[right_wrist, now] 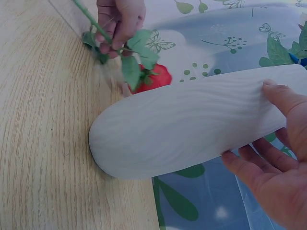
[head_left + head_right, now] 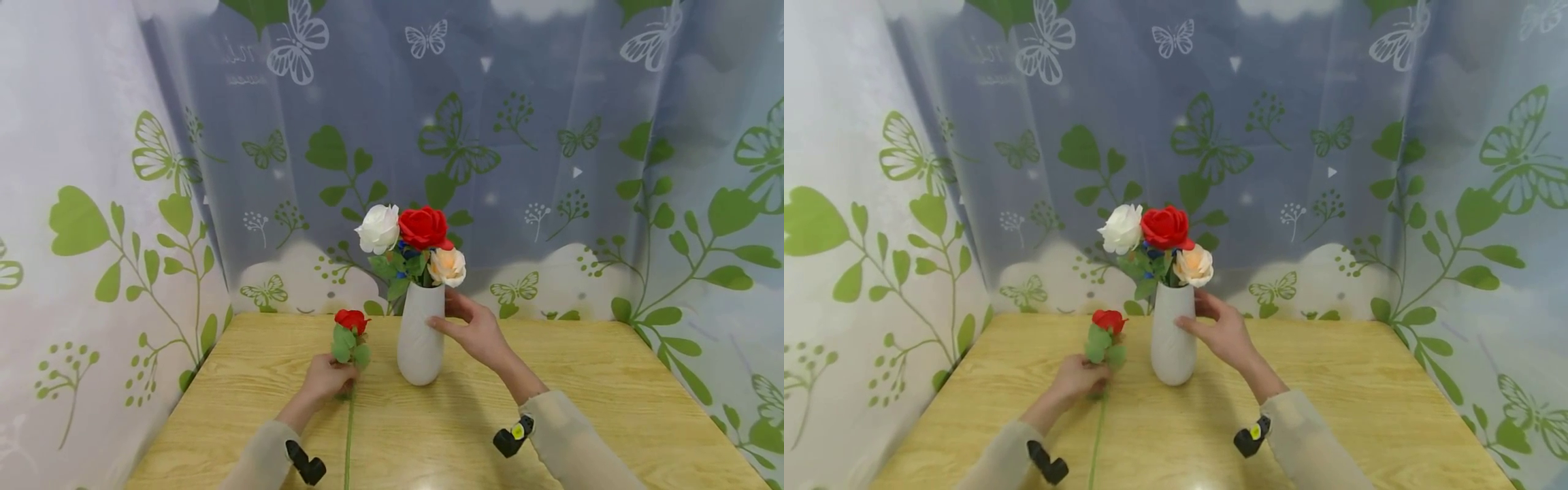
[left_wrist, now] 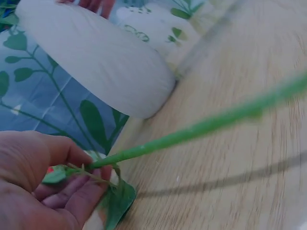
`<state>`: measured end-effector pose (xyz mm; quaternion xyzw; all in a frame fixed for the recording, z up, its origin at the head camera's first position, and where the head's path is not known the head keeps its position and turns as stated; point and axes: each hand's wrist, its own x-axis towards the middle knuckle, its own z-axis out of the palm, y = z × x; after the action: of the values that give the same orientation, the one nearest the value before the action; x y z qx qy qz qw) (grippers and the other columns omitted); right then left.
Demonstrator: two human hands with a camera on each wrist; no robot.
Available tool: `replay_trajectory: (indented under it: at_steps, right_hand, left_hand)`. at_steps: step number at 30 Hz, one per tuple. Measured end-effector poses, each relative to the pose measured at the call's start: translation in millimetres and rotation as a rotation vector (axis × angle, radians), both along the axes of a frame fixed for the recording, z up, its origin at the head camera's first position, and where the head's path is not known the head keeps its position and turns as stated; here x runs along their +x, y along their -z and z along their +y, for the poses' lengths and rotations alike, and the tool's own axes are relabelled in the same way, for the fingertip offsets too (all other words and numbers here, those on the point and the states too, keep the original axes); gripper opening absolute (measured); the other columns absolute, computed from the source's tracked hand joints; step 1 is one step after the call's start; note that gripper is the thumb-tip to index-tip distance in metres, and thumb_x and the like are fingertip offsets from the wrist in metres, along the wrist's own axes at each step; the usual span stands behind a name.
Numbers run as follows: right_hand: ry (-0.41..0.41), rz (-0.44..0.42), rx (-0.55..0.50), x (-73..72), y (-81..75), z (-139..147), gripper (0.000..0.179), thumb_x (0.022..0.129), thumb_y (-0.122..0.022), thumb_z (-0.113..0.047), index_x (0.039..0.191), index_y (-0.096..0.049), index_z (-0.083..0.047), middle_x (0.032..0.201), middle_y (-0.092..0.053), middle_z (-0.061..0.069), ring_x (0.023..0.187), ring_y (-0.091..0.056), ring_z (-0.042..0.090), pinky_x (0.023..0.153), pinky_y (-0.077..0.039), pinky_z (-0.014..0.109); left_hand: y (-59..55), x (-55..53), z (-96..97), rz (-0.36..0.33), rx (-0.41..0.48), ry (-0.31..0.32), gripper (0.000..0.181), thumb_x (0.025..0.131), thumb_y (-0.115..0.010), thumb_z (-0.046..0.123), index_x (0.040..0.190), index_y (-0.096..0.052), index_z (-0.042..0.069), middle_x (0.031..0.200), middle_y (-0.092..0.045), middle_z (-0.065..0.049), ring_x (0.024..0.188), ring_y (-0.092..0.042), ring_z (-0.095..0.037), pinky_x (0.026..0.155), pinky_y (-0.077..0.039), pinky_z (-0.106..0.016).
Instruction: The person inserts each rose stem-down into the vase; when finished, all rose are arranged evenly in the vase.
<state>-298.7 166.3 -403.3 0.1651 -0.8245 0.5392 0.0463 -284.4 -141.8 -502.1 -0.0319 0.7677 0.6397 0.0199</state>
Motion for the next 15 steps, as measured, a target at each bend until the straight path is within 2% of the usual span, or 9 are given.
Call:
replay_trajectory:
  at_steps: [4,8,11,15]
  right_hand:
    - [0.000,0.004,0.002,-0.2,1.0,0.2,0.071,0.097,-0.079,-0.034,0.159,-0.049,-0.020,0.145,-0.065,0.014,0.133,-0.063,0.036,0.105,-0.058,0.052]
    - [0.007,-0.003,-0.006,-0.3,0.4,0.0,0.070,0.096,-0.080,-0.035,0.158,-0.050,-0.021,0.145,-0.065,0.013,0.133,-0.063,0.034,0.105,-0.058,0.052]
    - [0.009,-0.005,-0.007,-0.2,0.3,-0.1,0.070,0.096,-0.080,-0.035,0.158,-0.050,-0.022,0.145,-0.065,0.013,0.133,-0.063,0.034,0.105,-0.059,0.051]
    - [0.003,-0.005,-0.001,-0.5,0.5,0.0,0.071,0.097,-0.079,-0.035,0.159,-0.049,-0.020,0.145,-0.065,0.014,0.133,-0.063,0.035,0.105,-0.059,0.051]
  left_hand:
    - [-1.0,-1.8,-0.3,0.042,0.093,0.006,0.025,0.095,-0.070,-0.005,0.116,-0.070,-0.017,0.097,-0.078,-0.021,0.077,-0.073,-0.017,0.073,-0.065,-0.031]
    - [-4.6,-1.2,0.3,0.036,0.137,0.004,0.031,0.101,-0.065,-0.002,0.129,-0.067,-0.015,0.116,-0.074,-0.030,0.093,-0.076,-0.020,0.088,-0.066,-0.035]
    - [-9.0,-0.8,1.5,0.043,0.167,-0.007,0.031,0.103,-0.065,0.001,0.131,-0.067,-0.013,0.123,-0.073,-0.029,0.098,-0.076,-0.019,0.090,-0.065,-0.033]
    - [-21.8,0.0,2.9,0.057,0.222,-0.035,0.035,0.103,-0.066,0.004,0.135,-0.066,-0.009,0.117,-0.078,-0.021,0.091,-0.074,-0.012,0.082,-0.064,-0.029]
